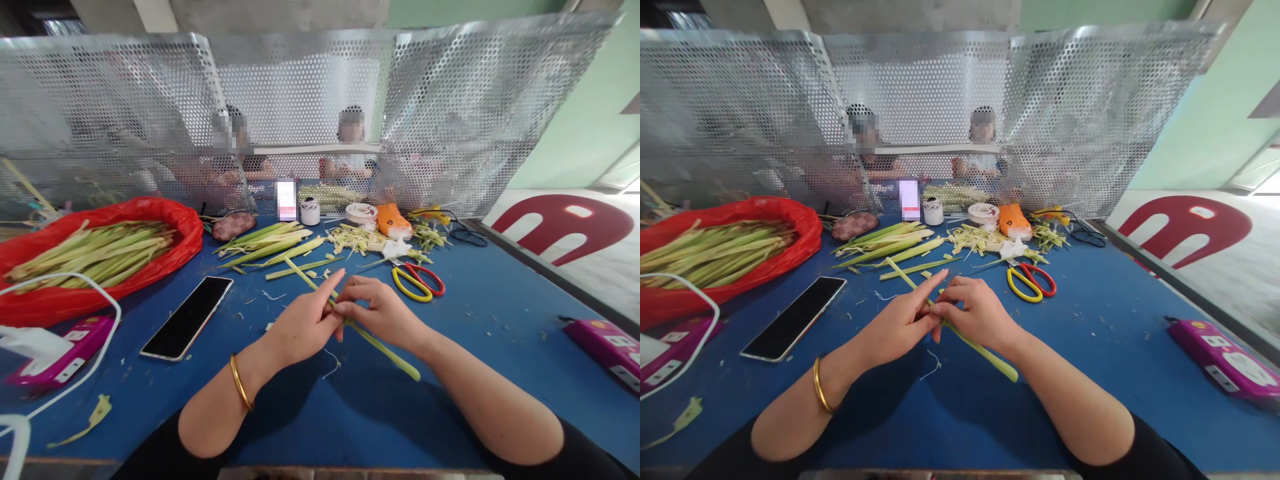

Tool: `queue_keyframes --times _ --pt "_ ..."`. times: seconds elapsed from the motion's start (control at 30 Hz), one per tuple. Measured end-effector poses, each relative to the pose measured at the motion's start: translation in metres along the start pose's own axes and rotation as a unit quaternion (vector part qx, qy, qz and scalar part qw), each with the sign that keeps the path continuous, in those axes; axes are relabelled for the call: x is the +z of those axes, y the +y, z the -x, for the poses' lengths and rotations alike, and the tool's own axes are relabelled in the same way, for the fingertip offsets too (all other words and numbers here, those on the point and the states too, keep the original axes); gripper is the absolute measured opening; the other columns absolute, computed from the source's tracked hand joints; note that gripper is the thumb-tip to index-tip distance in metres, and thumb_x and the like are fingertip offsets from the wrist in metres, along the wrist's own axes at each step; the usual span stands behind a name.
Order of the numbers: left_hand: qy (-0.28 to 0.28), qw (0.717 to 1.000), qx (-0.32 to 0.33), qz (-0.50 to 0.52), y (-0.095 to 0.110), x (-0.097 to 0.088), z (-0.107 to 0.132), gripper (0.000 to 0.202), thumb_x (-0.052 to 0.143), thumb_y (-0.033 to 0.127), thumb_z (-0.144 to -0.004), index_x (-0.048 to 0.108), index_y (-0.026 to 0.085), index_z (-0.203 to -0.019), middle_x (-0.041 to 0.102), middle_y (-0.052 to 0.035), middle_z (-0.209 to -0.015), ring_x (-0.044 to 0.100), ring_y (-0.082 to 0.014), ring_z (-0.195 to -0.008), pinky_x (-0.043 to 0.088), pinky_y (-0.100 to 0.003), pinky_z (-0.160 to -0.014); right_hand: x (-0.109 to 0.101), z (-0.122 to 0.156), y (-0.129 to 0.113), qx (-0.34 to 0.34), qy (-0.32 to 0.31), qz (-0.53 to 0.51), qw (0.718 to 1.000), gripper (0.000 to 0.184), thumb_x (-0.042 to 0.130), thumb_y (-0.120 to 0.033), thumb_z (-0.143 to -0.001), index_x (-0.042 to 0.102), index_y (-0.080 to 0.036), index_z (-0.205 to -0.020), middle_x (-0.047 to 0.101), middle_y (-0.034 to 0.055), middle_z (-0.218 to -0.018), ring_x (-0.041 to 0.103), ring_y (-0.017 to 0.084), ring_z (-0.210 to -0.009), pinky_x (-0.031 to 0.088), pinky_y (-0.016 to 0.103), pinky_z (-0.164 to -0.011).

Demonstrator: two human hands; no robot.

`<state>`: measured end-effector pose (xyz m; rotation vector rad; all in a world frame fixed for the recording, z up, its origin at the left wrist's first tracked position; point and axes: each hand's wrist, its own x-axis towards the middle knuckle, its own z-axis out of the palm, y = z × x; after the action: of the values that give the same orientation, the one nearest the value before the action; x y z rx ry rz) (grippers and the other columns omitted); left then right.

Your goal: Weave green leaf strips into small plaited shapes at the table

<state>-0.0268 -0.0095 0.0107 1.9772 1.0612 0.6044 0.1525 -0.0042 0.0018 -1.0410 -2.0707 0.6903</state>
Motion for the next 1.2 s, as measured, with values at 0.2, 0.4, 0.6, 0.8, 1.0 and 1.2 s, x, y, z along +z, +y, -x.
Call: queue_keyframes --times 0.2,0.4,0.6,0.8,1.0,1.2 --pt "0.125 0.991 -0.004 0.042 -0.003 0.007 -0.003 0.069 0.064 0.022 -0.075 0.035 0.021 -0.138 0.066 0.0039 -0.070 0.059 -0.0129 -0.060 0.044 -0.024 -0.062 0.007 0.000 0.000 0.167 0.013 -0.278 0.946 0.013 0.067 -0.029 -0.073 0.064 -0.016 -0.075 0.060 -0.0017 -0.068 0.050 0.011 -0.060 0.039 0.024 -0.057" --pt "0.161 0.966 -0.001 0.202 -0.008 0.010 -0.005 0.025 0.062 0.038 -0.082 0.049 0.020 -0.095 0.056 0.0056 -0.067 0.055 -0.0097 -0.051 0.045 -0.023 -0.051 0.004 -0.001 -0.001 0.183 0.090 -0.336 0.920 0.025 0.068 -0.038 -0.073 0.057 -0.017 -0.068 0.050 -0.0058 -0.055 0.038 0.007 -0.046 0.030 0.022 -0.046" --pt "0.016 0.975 -0.066 0.214 -0.005 0.010 -0.005 0.029 0.063 0.043 -0.079 0.064 0.014 -0.079 0.058 0.0016 -0.064 0.053 -0.0085 -0.048 0.043 -0.022 -0.050 0.013 0.000 -0.008 0.181 0.137 -0.375 0.899 0.025 0.075 -0.036 -0.066 0.059 -0.017 -0.068 0.050 -0.0054 -0.057 0.040 0.008 -0.051 0.030 0.023 -0.050" --pt "0.008 0.953 -0.082 0.292 0.001 0.002 -0.004 0.025 0.067 0.038 -0.075 0.067 0.014 -0.080 0.056 0.0025 -0.056 0.052 -0.0087 -0.048 0.044 -0.021 -0.051 0.008 0.001 -0.010 0.152 0.119 -0.384 0.903 0.024 0.073 -0.034 -0.069 0.058 -0.016 -0.068 0.048 -0.0062 -0.055 0.037 0.007 -0.051 0.029 0.023 -0.051" --pt "-0.027 0.952 -0.119 0.280 0.001 0.002 -0.002 0.042 0.060 0.054 -0.079 0.065 0.014 -0.068 0.058 0.0005 -0.054 0.044 -0.0058 -0.039 0.032 -0.019 -0.042 0.014 0.003 -0.008 0.154 0.078 -0.376 0.910 0.027 0.073 -0.036 -0.071 0.055 -0.017 -0.070 0.049 -0.0059 -0.058 0.040 0.007 -0.053 0.032 0.022 -0.052" --pt "-0.042 0.946 -0.174 0.271 0.002 0.009 -0.003 0.028 0.069 0.042 -0.071 0.072 0.014 -0.071 0.054 0.0029 -0.047 0.041 -0.0051 -0.038 0.028 -0.019 -0.042 0.020 0.004 -0.007 0.177 0.089 -0.427 0.882 0.026 0.074 -0.031 -0.069 0.053 -0.017 -0.065 0.048 -0.0060 -0.056 0.040 0.006 -0.048 0.036 0.021 -0.045"
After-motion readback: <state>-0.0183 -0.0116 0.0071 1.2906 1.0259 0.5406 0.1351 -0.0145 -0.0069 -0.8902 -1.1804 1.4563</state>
